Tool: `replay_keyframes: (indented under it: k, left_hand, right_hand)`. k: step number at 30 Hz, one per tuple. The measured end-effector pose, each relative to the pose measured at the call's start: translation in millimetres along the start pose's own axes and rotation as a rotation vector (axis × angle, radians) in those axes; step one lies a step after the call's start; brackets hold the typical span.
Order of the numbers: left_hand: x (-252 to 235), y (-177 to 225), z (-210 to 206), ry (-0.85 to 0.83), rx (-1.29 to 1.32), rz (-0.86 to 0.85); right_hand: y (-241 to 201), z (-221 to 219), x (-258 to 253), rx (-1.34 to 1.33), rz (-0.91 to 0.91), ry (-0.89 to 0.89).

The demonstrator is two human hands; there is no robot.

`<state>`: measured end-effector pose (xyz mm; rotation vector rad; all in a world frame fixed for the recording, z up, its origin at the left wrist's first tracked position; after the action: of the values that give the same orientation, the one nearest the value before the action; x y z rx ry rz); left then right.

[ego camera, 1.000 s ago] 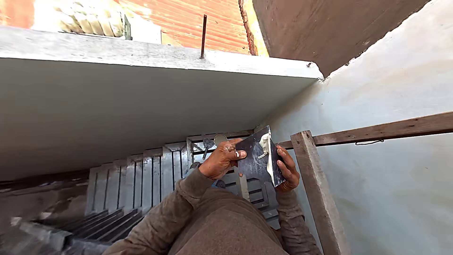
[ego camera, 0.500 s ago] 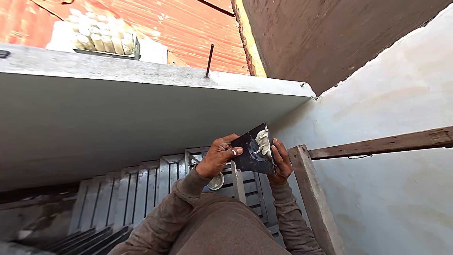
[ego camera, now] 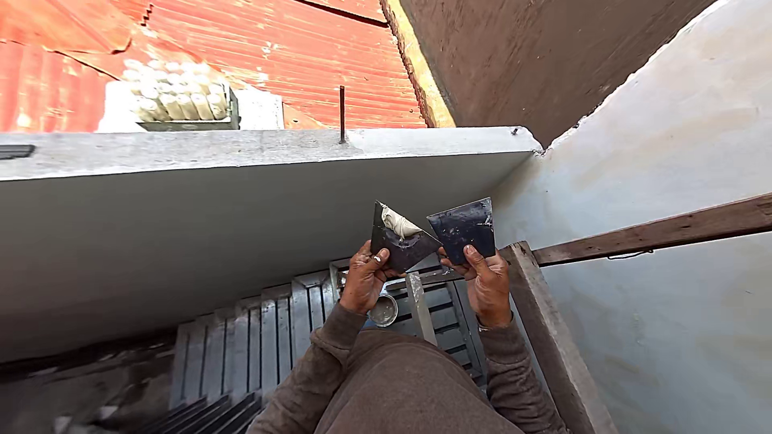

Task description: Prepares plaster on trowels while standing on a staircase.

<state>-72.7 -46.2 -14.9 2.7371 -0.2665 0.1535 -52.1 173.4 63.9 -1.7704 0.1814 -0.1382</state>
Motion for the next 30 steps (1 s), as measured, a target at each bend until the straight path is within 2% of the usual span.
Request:
replay_keyframes:
  k: [4, 9, 14, 16, 18, 21, 22, 24, 27, 30]
  left_hand:
    - [-3, -6, -8, 0.021, 0.021, 0.009]
    - [-7, 4, -26, 0.101, -0.045, 0.051]
    - [-3, 14, -52, 0.06, -0.115, 0.1]
    - [4, 25, -66, 0.006, -0.145, 0.056]
    - [12, 42, -73, -0.022, -0.19, -0.028]
    - [19, 56, -55, 0.022, -0.236, -0.094]
    - [20, 53, -44, 0.044, -0.243, -0.071]
    - [19, 36, -28, 0.076, -0.243, -0.007]
    - [11, 8, -28, 0.12, -0.252, 0.032]
    - [3, 5, -46, 0.115, -0.236, -0.016]
  right_hand:
    - [-5, -4, 4, 0.153, 0.164, -0.066]
    - [-3, -4, 7, 0.624, 0.497, -0.152]
    - [16, 7, 3, 0.957, 0.558, -0.232]
    - [37, 15, 3, 1.117, 0.533, -0.262]
    - [52, 23, 7, 1.083, 0.394, -0.167]
    - [34, 29, 9, 0.566, 0.104, -0.052]
    - [27, 28, 10, 0.401, 0.075, -0.049]
    - [17, 27, 14, 0.246, 0.086, -0.064]
    - [9, 23, 24, 0.272, 0.197, -0.088]
    - [15, 32, 27, 0.546, 0.308, -0.089]
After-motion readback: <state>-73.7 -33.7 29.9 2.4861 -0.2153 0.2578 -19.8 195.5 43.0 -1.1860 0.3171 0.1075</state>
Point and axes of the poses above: each hand's wrist, its own x-axis away from the middle knuckle, its own z-axis out of the back of the hand, y = z × x, the point moved 2 cm from there along -x, towards the middle knuckle, and after that the axes turned 12 degrees about x, right-handed, at the moved point
